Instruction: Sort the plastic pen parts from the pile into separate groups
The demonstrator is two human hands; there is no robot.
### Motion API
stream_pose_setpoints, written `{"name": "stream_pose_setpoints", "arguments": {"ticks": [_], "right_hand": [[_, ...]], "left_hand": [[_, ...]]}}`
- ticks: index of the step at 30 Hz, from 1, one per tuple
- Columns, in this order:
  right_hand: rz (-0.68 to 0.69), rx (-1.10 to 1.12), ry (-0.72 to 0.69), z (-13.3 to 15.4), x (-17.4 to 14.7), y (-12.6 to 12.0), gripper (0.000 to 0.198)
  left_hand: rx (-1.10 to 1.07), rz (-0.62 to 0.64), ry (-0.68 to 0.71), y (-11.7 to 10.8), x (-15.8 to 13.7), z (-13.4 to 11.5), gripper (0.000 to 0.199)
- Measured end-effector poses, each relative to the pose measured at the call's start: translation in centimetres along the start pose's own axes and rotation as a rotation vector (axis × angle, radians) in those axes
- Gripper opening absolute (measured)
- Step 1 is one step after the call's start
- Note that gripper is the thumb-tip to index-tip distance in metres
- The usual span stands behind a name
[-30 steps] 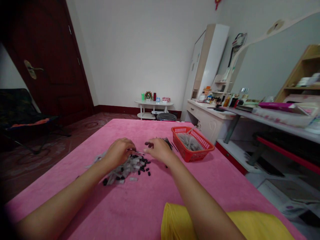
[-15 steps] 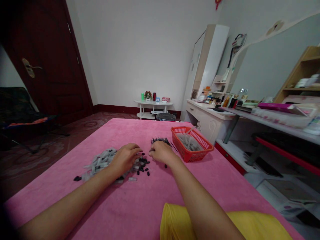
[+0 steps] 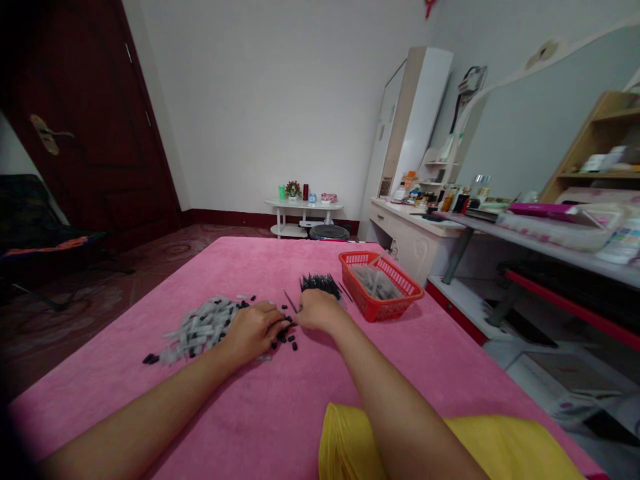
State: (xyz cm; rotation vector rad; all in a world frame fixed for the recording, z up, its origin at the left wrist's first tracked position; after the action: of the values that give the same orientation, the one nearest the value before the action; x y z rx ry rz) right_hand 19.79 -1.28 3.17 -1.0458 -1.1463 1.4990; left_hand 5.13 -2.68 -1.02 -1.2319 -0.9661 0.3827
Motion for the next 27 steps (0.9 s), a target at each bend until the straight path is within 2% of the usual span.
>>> {"name": "stream_pose_setpoints", "arguments": {"ticks": [4, 8, 12, 15, 17, 22, 24, 27], "right_hand": [[-0.167, -0.031, 0.182, -2.9, 0.8, -1.3, 0.025], [-0.317, 0.004, 0.230, -5.1, 1.1, -2.7, 0.033], [-0.600, 0.069, 0.275, -8.5, 1.5, -6.1, 0.033], [-0.731, -0.035, 0.312, -12.1, 2.7, -8.5, 0.035], [-0.684, -0.119, 0.319, -14.5, 3.9, -9.2, 0.039], [-0.390, -0.268, 0.387, -18.8, 5.7, -8.9, 0.042], [-0.351, -0.299, 0.402, -19.4, 5.6, -8.7, 0.036], [-0.376, -0.338, 0.398, -19.4, 5.1, -8.6, 0.033]], "left_hand": [[-0.006, 0.021, -0.001, 0.0, 0.0, 0.1, 0.031], [-0.011, 0.009, 0.003, 0.2, 0.0, 0.1, 0.030], [-0.013, 0.006, 0.006, 0.4, 0.0, 0.2, 0.029], [-0.011, 0.012, -0.005, 0.3, 0.1, 0.2, 0.028], [-0.008, 0.020, -0.012, 0.3, 0.2, 0.2, 0.028], [-0.004, 0.041, -0.010, 0.4, 0.2, 0.2, 0.027], [-0.001, 0.037, -0.012, 0.4, 0.1, 0.2, 0.026], [-0.002, 0.027, -0.009, 0.5, 0.2, 0.2, 0.026]]}}
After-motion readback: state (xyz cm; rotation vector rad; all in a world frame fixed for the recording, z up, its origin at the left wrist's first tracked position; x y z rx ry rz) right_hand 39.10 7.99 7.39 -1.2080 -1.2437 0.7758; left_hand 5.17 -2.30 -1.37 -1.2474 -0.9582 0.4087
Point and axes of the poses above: each hand's wrist, its own x-axis towards the middle knuckle, its own y-axis out of the palm, z = x × y, the point moved 3 cm from there along x, towards the middle knuckle, and after that the axes turned 6 degrees about x, right-handed, at the moved point
